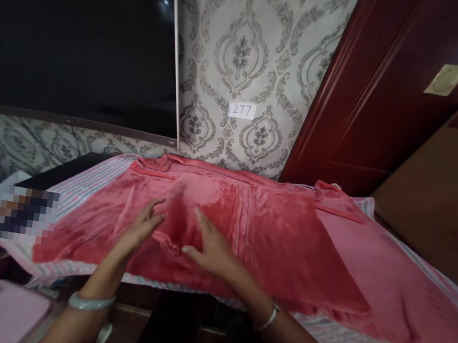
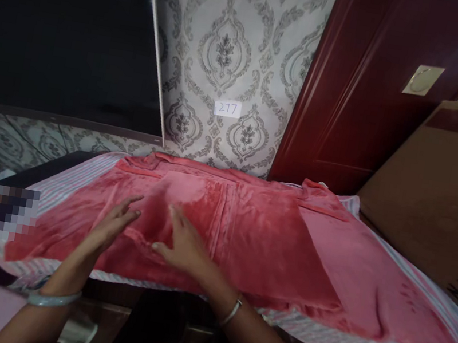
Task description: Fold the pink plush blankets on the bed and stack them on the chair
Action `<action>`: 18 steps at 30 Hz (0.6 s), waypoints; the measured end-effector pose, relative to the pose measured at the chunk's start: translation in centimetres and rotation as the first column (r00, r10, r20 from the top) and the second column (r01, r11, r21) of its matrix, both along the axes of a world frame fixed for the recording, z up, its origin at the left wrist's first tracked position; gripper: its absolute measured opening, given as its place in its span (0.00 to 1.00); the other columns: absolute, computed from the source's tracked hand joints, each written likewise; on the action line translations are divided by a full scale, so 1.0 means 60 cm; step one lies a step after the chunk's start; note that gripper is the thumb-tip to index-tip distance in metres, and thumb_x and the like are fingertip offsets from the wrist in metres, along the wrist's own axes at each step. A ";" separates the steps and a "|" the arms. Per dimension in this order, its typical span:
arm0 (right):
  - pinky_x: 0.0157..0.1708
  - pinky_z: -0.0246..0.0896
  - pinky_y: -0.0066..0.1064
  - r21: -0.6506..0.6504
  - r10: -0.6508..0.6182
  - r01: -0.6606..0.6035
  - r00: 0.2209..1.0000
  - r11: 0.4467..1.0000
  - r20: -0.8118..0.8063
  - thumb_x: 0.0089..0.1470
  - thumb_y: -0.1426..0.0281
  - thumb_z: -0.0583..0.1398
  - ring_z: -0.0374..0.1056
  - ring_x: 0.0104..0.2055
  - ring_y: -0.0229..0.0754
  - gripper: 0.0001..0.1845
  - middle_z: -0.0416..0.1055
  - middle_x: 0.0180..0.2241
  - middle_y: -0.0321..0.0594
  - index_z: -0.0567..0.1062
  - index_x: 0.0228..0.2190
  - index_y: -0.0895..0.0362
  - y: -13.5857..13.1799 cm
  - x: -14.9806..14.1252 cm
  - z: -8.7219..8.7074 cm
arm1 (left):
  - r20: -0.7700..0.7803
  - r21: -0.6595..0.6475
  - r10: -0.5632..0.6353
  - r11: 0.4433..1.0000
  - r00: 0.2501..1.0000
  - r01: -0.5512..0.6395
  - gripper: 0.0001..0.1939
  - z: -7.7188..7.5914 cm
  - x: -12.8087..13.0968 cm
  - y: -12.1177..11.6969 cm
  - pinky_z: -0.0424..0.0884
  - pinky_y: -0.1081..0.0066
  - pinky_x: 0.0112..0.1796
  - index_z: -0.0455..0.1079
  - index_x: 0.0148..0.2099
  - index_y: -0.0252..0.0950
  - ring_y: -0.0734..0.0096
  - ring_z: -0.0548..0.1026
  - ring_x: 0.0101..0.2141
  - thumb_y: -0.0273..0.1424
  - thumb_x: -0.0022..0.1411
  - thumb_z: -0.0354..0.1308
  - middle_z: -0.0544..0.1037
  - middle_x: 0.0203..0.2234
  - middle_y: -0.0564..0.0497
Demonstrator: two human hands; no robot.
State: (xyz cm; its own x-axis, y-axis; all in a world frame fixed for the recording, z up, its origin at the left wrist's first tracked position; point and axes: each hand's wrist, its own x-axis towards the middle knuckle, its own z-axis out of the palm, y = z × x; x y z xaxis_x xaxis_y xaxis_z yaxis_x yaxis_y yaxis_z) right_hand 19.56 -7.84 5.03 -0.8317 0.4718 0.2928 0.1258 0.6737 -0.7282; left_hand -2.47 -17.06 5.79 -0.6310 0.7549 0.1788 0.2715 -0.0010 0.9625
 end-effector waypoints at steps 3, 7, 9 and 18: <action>0.70 0.46 0.47 -0.252 0.025 -0.067 0.986 0.965 -0.166 0.62 0.47 0.56 0.46 0.73 0.51 0.46 0.46 0.73 0.46 0.49 0.72 0.54 0.007 -0.072 0.031 | -0.112 0.009 -0.053 0.998 0.992 0.054 0.30 0.028 0.015 0.009 0.66 0.56 0.60 0.71 0.56 0.42 0.50 0.68 0.61 0.40 0.50 0.64 0.74 0.59 0.46; 0.53 0.71 0.48 -0.583 -0.152 0.092 0.987 0.807 -0.055 0.64 0.45 0.53 0.63 0.64 0.54 0.39 0.53 0.70 0.42 0.55 0.69 0.45 0.057 -0.127 0.082 | -0.301 0.025 -0.045 0.998 0.953 0.056 0.28 0.030 0.035 0.021 0.70 0.54 0.56 0.69 0.55 0.39 0.49 0.74 0.56 0.40 0.52 0.60 0.78 0.53 0.44; 0.44 0.75 0.46 -0.583 -0.155 0.163 0.986 0.796 0.065 0.61 0.45 0.58 0.67 0.59 0.56 0.42 0.54 0.70 0.44 0.56 0.69 0.45 0.085 -0.142 0.103 | -0.394 0.052 -0.035 0.997 0.918 0.060 0.24 0.018 0.048 0.027 0.72 0.54 0.54 0.70 0.52 0.38 0.50 0.76 0.52 0.41 0.54 0.57 0.80 0.48 0.44; 0.35 0.74 0.36 -0.164 -0.047 0.113 0.932 0.980 0.360 0.40 0.79 0.65 0.74 0.35 0.49 0.38 0.79 0.32 0.37 0.73 0.56 0.62 0.133 -0.214 0.115 | -0.576 0.143 0.046 0.989 0.816 0.045 0.20 -0.028 0.107 0.031 0.75 0.56 0.48 0.73 0.52 0.37 0.55 0.80 0.46 0.42 0.65 0.51 0.81 0.47 0.41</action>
State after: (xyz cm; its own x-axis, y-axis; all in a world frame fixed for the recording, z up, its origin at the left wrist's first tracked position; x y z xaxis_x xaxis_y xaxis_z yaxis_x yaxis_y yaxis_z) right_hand 6.74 0.12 11.95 -0.8227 0.5582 -0.1075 0.4444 0.5136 -0.7340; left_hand 3.93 -15.17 4.12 -0.3776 0.6917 0.6155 0.7761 -0.1262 0.6179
